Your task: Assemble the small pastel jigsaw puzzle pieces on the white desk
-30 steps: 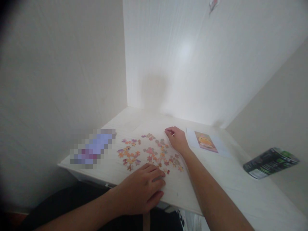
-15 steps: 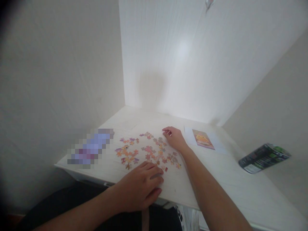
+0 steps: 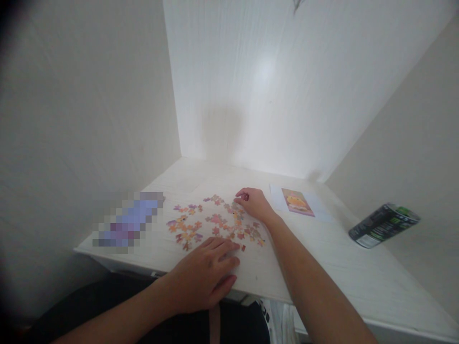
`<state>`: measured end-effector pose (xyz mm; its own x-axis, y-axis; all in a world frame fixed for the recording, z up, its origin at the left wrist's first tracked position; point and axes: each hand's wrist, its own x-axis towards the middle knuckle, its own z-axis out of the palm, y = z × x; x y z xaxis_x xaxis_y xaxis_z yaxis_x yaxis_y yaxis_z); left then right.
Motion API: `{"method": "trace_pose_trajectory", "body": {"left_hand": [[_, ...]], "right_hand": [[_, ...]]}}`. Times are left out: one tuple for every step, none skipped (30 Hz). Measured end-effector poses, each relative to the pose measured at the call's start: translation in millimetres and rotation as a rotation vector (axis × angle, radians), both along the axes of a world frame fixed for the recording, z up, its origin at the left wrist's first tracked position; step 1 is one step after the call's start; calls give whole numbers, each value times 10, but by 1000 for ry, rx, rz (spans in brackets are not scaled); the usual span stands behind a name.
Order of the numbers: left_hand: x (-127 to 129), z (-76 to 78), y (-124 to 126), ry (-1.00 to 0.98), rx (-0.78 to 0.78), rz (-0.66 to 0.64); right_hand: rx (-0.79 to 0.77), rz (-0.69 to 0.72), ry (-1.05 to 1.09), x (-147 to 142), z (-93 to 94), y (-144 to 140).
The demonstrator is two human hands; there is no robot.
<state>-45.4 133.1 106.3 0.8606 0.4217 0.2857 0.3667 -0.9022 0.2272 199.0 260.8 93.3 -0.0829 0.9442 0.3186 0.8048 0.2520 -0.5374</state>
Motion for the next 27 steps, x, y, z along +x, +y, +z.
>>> {"method": "trace_pose_trajectory", "body": {"left_hand": [[1, 3, 1, 4, -1, -9], [2, 5, 2, 8, -1, -19], [2, 6, 3, 10, 1, -30], [2, 6, 3, 9, 4, -38], [3, 6, 3, 8, 8, -44], [3, 4, 3, 5, 11, -49], [3, 2, 2, 2, 14, -51], [3, -1, 1, -1, 16, -54], [2, -4, 1, -2, 16, -57], [1, -7, 1, -1, 15, -62], [-1, -11, 1, 1, 15, -67], [-3, -16, 2, 3, 14, -72], [-6, -23, 3, 4, 14, -77], [-10, -31, 4, 5, 14, -83], [-14, -39, 5, 5, 13, -89], [-16, -47, 6, 2, 11, -98], [-18, -55, 6, -2, 6, -110], [-19, -60, 7, -9, -1, -122], [-20, -62, 9, -21, -10, -131], [-20, -60, 14, -40, -19, -133], [-21, -54, 21, -64, -27, -124], [-24, -45, 34, -92, -34, -101], [-30, -32, 54, -124, -38, -66], [-41, -18, 81, -150, -41, -30], [-56, -3, 115, -170, -42, 7], [-76, 11, 155, -180, -40, 41], [-99, 22, 199, -180, -37, 67]], "right_hand": [[-5, 1, -6, -2, 4, -2], [-13, 3, -14, -4, 8, -6], [-26, 9, -23, -8, 13, -11], [-45, 20, -29, -12, 19, -17], [-65, 35, -33, -16, 26, -23], [-86, 56, -35, -21, 34, -30], [-108, 82, -37, -25, 43, -38], [-129, 107, -40, -29, 53, -46], [-150, 125, -45, -33, 64, -54], [-169, 137, -49, -38, 76, -62], [-189, 147, -55, -43, 88, -71], [-209, 155, -60, -48, 100, -79], [-225, 163, -64, -52, 112, -88], [-238, 175, -67, -56, 123, -96], [-249, 187, -71, -58, 134, -103], [-257, 196, -77, -58, 143, -109], [-263, 201, -83, -56, 151, -113], [-266, 204, -90, -49, 158, -116], [-268, 207, -98, -38, 164, -117], [-270, 207, -106, -23, 169, -117], [-272, 203, -112, -4, 173, -115], [-277, 199, -117, 19, 176, -111], [-285, 194, -121, 42, 178, -107], [-296, 189, -124, 65, 179, -104], [-306, 184, -125, 86, 181, -101], [-313, 181, -125, 104, 184, -99], [-314, 179, -128, 116, 188, -100]]}}
